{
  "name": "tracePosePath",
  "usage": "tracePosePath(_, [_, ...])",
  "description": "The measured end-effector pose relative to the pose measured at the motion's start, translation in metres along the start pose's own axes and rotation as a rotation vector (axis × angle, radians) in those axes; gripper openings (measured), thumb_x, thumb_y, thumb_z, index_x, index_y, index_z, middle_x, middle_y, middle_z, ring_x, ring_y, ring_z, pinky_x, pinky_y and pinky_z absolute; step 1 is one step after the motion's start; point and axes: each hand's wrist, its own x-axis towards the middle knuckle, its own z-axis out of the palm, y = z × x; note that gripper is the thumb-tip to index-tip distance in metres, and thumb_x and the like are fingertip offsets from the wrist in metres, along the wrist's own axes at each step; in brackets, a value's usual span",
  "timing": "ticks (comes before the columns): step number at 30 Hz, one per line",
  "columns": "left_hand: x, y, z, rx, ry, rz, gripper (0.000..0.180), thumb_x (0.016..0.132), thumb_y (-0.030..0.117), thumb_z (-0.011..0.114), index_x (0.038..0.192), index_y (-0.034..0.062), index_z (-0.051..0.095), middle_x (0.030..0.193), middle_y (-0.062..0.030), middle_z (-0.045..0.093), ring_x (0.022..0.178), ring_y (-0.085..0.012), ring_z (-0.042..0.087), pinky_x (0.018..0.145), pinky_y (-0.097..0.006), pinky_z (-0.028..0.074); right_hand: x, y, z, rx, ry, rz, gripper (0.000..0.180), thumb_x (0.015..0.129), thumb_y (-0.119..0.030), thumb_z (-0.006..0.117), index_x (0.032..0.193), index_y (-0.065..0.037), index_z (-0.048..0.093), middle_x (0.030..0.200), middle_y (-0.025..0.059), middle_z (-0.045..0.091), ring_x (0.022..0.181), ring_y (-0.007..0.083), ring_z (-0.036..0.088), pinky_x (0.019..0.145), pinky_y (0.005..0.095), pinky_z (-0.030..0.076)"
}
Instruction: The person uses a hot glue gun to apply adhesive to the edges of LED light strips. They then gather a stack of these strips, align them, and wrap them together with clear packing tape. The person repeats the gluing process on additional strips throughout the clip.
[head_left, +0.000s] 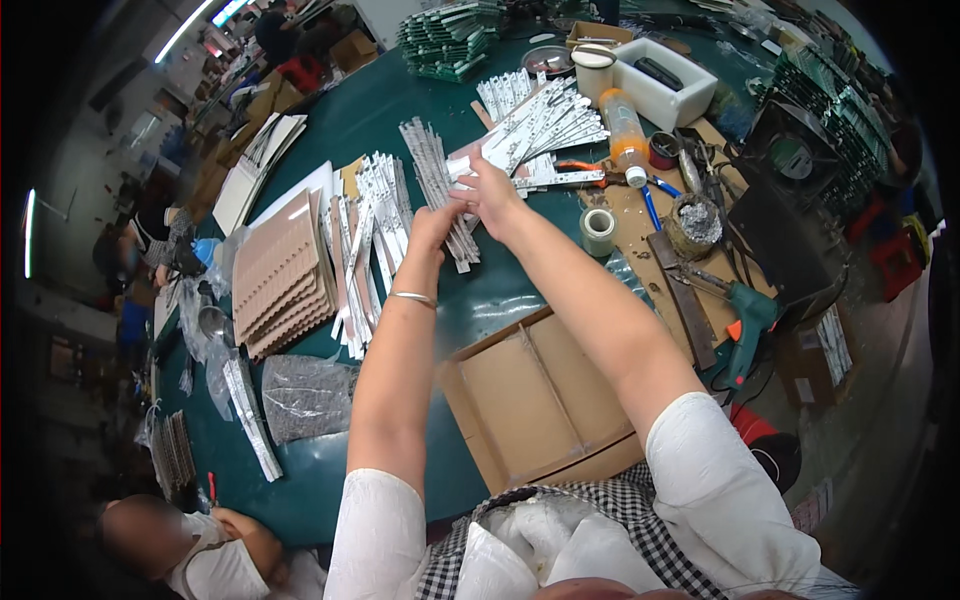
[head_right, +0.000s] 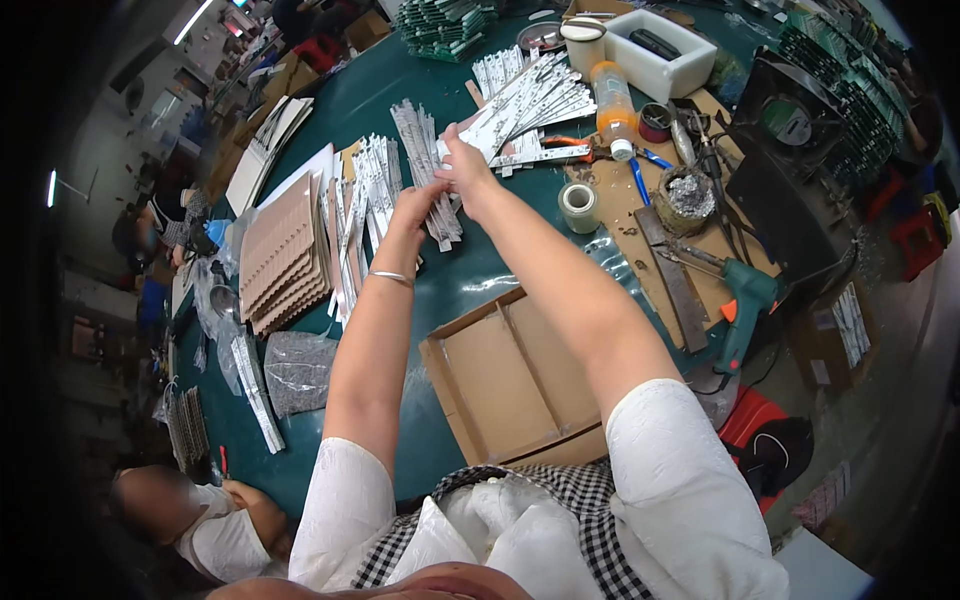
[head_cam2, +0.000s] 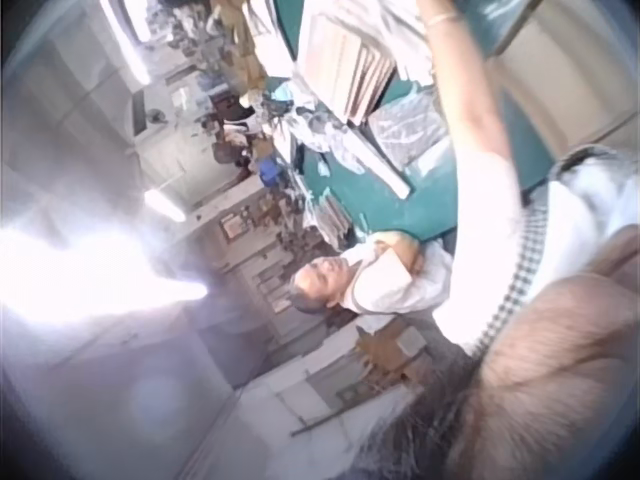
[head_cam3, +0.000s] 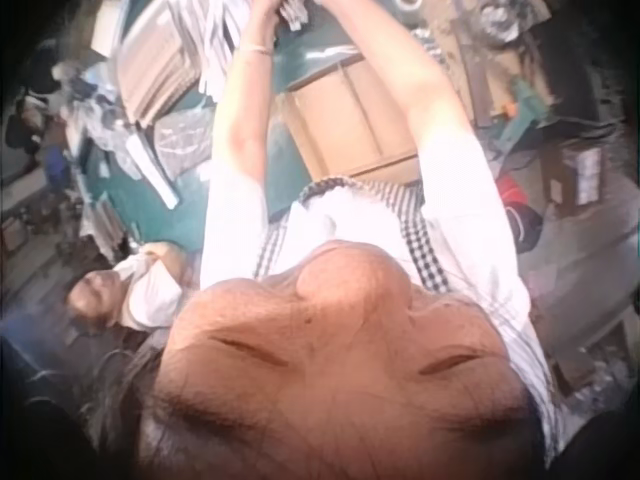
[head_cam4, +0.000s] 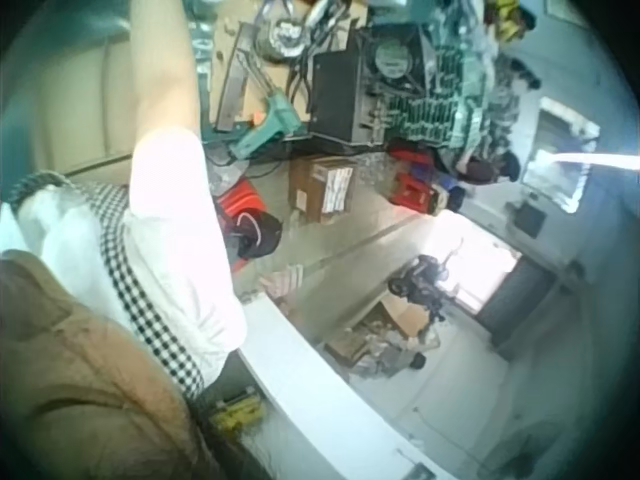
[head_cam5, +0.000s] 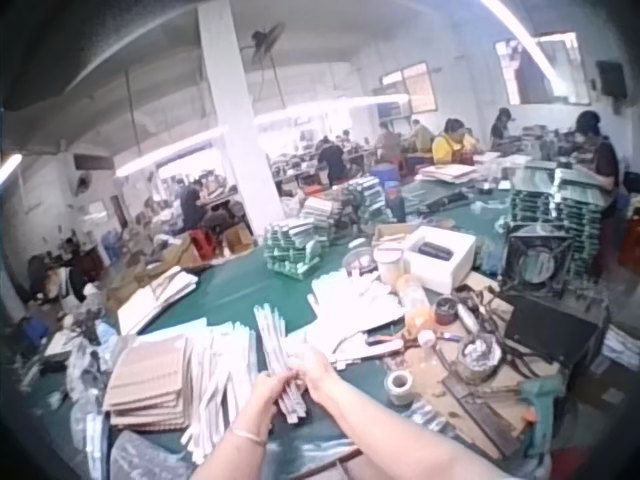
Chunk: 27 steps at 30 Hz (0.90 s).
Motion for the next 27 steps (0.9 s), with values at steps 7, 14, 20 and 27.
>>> tracePosePath(7, [-0.009, 0.002, -0.006, -0.073, 0.006, -0.020, 0.036, 0.074, -0.007, 0.076, 0.107, -0.0125, 0.061, 0.095, -0.0205, 0.070, 0.076, -0.0271, 0.071, 0.061, -0.040, 0.059, 0.009, 0.000, -0.020, -0.001, -0.136, 0.076, 0.068, 0.104, -0.045, 0.040, 0.147, 0.007, 0.030, 0.143, 0.0286, 0.044, 0.126, 0.0377, 0.053, 0.103, 0.0496, 0.043])
tracePosePath(14, [-0.008, -0.005, -0.008, -0.076, -0.015, 0.030, 0.034, 0.071, -0.009, 0.074, 0.102, -0.0101, 0.061, 0.091, -0.0184, 0.071, 0.075, -0.0268, 0.072, 0.063, -0.039, 0.060, 0.024, 0.027, -0.028, -0.480, 0.048, 0.116, 0.032, 0.096, -0.020, 0.052, 0.116, 0.004, 0.059, 0.101, 0.0157, 0.067, 0.087, 0.0230, 0.064, 0.076, 0.0370, 0.055])
tracePosePath(20, [-0.024, 0.001, -0.017, -0.044, 0.001, 0.116, 0.042, 0.070, -0.009, 0.074, 0.109, -0.0050, 0.059, 0.097, -0.0152, 0.070, 0.079, -0.0227, 0.069, 0.067, -0.035, 0.057, -0.009, 0.015, -0.005, -0.313, 0.031, 0.058, 0.035, 0.098, -0.020, 0.045, 0.115, 0.008, 0.057, 0.098, 0.0206, 0.068, 0.087, 0.0274, 0.066, 0.084, 0.0413, 0.048])
tracePosePath(27, [-0.043, 0.028, -0.001, -0.102, -0.128, 0.270, 0.044, 0.074, -0.008, 0.068, 0.114, -0.0035, 0.051, 0.088, -0.0120, 0.067, 0.073, -0.0216, 0.068, 0.059, -0.034, 0.056, -0.041, -0.040, -0.031, -0.845, -0.007, -0.382, 0.023, 0.087, -0.017, 0.063, 0.103, -0.004, 0.071, 0.088, 0.0120, 0.073, 0.085, 0.0241, 0.069, 0.077, 0.0357, 0.052])
